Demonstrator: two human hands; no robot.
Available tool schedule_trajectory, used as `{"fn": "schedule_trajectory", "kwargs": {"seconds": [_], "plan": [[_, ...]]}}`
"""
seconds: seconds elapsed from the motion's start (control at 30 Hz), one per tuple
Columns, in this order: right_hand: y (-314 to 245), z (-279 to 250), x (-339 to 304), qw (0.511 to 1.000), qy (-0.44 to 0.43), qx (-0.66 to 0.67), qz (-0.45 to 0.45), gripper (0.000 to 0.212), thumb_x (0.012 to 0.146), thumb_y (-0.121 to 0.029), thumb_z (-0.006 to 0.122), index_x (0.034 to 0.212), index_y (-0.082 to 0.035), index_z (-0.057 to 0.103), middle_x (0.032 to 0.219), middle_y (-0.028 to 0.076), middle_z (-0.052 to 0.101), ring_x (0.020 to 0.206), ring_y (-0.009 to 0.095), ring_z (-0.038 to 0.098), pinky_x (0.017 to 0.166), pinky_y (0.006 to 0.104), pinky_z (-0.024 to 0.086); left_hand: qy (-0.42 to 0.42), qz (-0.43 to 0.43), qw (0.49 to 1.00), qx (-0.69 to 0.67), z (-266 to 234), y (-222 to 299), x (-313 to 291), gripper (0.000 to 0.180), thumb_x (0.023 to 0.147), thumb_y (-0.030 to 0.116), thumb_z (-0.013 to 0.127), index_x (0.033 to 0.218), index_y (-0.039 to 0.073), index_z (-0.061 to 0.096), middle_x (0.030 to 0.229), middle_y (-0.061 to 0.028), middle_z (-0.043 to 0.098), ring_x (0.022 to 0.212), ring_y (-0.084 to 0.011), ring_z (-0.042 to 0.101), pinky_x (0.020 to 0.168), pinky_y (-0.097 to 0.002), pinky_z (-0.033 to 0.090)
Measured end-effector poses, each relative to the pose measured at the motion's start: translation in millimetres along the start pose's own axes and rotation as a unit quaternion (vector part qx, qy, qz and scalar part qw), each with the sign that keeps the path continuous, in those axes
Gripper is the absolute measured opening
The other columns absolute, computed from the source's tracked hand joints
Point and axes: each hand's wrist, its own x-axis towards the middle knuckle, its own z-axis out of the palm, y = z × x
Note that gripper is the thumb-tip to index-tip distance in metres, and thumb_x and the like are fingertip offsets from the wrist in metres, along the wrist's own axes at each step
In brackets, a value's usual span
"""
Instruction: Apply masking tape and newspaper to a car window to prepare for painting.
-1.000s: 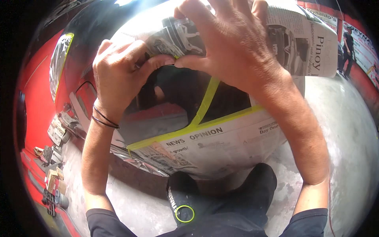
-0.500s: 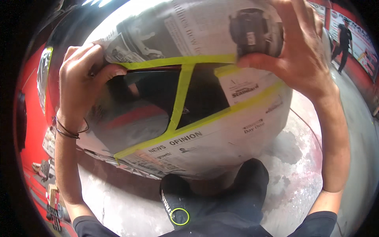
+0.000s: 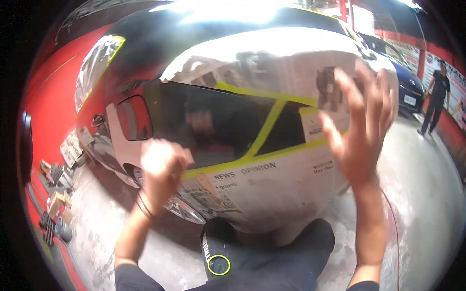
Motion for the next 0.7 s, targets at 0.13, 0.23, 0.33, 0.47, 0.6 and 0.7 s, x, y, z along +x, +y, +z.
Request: {"fn": "schedule_trajectory", "kwargs": {"seconds": [0.13, 0.23, 0.33, 0.47, 0.6, 0.7], "plan": [[-75, -18, -104, 0.948, -0.139, 0.281, 0.061, 0.049, 0.090, -0.012, 0.090, 0.137, -0.005, 0.076, 0.135, 0.019, 0.074, 0.131, 0.043, 0.066, 0.113, 0.0569, 0.055, -0.425, -0.015, 0.878, -0.218, -6, 110, -201, 0.031, 0.099, 0.047, 0.078, 0.093, 0.016, 0.081, 0.083, -0.0092, 0.073, 0.087, -0.0356, 0.078, 0.089, -0.0540, 0.058], [-130, -17, -153, 0.903, -0.238, 0.347, 0.088, 0.050, 0.087, -0.017, 0.093, 0.134, -0.007, 0.077, 0.137, 0.016, 0.074, 0.133, 0.044, 0.066, 0.115, 0.0566, 0.051, -0.295, -0.169, 0.884, -0.322, -12, 178, -312, 0.031, 0.100, 0.041, 0.090, 0.118, 0.016, 0.085, 0.135, -0.0134, 0.077, 0.137, -0.0382, 0.072, 0.114, -0.0546, 0.056], [-147, 1, -132, 0.936, -0.236, 0.262, 0.022, 0.053, 0.086, -0.020, 0.094, 0.135, -0.008, 0.078, 0.142, 0.014, 0.073, 0.138, 0.044, 0.063, 0.118, 0.0573, 0.049, -0.287, -0.232, 0.856, -0.362, -10, 194, -361, 0.033, 0.099, 0.035, 0.092, 0.122, 0.013, 0.084, 0.153, -0.0153, 0.072, 0.156, -0.0431, 0.060, 0.124, -0.0563, 0.052], [-146, 40, -21, 0.971, -0.115, 0.177, -0.109, 0.054, 0.099, -0.027, 0.086, 0.150, -0.012, 0.077, 0.158, 0.010, 0.072, 0.154, 0.040, 0.058, 0.127, 0.0602, 0.041, -0.234, -0.233, 0.844, -0.423, -11, 181, -374, 0.024, 0.098, 0.027, 0.093, 0.115, 0.012, 0.084, 0.145, -0.0129, 0.077, 0.156, -0.0438, 0.061, 0.130, -0.0572, 0.050], [-163, 71, 93, 0.967, -0.006, 0.155, -0.202, 0.046, 0.105, -0.024, 0.081, 0.150, -0.014, 0.076, 0.154, 0.010, 0.073, 0.147, 0.035, 0.063, 0.123, 0.0553, 0.043, -0.164, -0.248, 0.870, -0.394, -11, 170, -372, 0.013, 0.103, 0.026, 0.085, 0.106, 0.013, 0.083, 0.105, -0.0087, 0.081, 0.112, -0.0341, 0.076, 0.119, -0.0571, 0.056], [-183, 87, 138, 0.963, 0.016, 0.126, -0.238, 0.049, 0.105, -0.028, 0.083, 0.151, -0.014, 0.075, 0.151, 0.007, 0.074, 0.142, 0.031, 0.066, 0.123, 0.0512, 0.044, -0.130, -0.380, 0.844, -0.356, -5, 163, -356, 0.013, 0.112, 0.013, 0.074, 0.102, 0.008, 0.080, 0.086, -0.0056, 0.079, 0.076, -0.0273, 0.078, 0.105, -0.0501, 0.064]]}}
